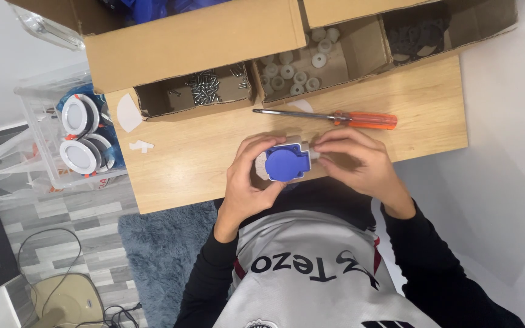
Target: The person assembles a small electrical component by attaching a blue plastic piece to a white housing. They use an orange screwdriver to tighten screws into the blue piece, securing it to the white housing. The person then holds the assembled unit to show the final result.
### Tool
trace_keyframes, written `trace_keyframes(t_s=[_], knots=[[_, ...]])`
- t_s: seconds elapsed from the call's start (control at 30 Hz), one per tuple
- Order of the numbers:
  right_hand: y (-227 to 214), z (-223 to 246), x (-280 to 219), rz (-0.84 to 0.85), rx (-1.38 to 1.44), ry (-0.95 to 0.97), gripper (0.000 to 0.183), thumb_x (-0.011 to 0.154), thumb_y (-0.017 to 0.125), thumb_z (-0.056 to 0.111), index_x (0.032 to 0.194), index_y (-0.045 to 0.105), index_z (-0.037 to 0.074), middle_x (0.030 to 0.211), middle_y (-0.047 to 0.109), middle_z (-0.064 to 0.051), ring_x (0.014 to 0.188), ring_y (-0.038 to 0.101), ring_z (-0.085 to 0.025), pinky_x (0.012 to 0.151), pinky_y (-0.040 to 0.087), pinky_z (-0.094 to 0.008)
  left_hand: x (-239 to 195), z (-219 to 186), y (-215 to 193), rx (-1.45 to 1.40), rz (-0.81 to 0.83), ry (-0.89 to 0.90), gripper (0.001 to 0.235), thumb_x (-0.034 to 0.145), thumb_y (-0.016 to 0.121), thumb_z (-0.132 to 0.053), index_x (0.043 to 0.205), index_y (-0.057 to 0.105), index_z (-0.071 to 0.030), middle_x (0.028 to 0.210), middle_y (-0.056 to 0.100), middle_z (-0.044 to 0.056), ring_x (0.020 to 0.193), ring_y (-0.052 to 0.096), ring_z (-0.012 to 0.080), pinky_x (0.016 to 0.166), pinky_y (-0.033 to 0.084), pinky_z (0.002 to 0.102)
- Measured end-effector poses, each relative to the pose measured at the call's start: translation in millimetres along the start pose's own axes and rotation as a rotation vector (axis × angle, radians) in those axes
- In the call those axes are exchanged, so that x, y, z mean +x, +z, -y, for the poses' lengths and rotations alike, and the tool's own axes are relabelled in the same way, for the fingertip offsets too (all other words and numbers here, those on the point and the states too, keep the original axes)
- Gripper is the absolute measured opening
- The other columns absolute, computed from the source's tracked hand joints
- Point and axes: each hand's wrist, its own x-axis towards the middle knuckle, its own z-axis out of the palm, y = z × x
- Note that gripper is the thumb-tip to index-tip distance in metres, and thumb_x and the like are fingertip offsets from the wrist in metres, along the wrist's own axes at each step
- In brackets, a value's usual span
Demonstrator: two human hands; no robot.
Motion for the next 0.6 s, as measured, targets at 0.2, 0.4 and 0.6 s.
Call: trace_keyframes(t_s=[0.2, 0.4, 0.6], knots=[[2.0, 0.7, 1.7, 0.014, -0.009, -0.007, 0.02, 0.094, 0.082, 0.001, 0.114, 0.082, 0.002, 0.112, 0.081, -0.016, 0.101, 0.082, -0.032, 0.082, 0.066, -0.043, 0.8, -0.7, 2.3, 0.01, -0.015, 0.031, 0.061, 0.084, 0.095, -0.004, 0.136, 0.065, 0.001, 0.129, 0.078, 0.017, 0.125, 0.072, 0.0369, 0.107, 0.06, 0.05], [4.0, 1.0, 0.3, -0.007, -0.012, 0.006, 0.018, 0.095, 0.082, 0.001, 0.113, 0.082, 0.002, 0.11, 0.082, -0.016, 0.098, 0.082, -0.03, 0.081, 0.067, -0.041, 0.4, -0.3, 3.4, 0.026, -0.038, 0.05, 0.056, 0.084, 0.095, -0.005, 0.133, 0.068, 0.001, 0.127, 0.079, 0.017, 0.121, 0.073, 0.0367, 0.105, 0.062, 0.05], [10.1, -6.1, -10.3, -0.05, 0.008, 0.069, 0.015, 0.095, 0.084, 0.004, 0.11, 0.084, 0.005, 0.107, 0.082, -0.013, 0.095, 0.082, -0.027, 0.081, 0.067, -0.039, 0.3, -1.9, 4.1, 0.04, -0.059, 0.082, 0.05, 0.085, 0.094, -0.005, 0.128, 0.071, 0.001, 0.123, 0.081, 0.016, 0.115, 0.076, 0.0359, 0.1, 0.064, 0.048]])
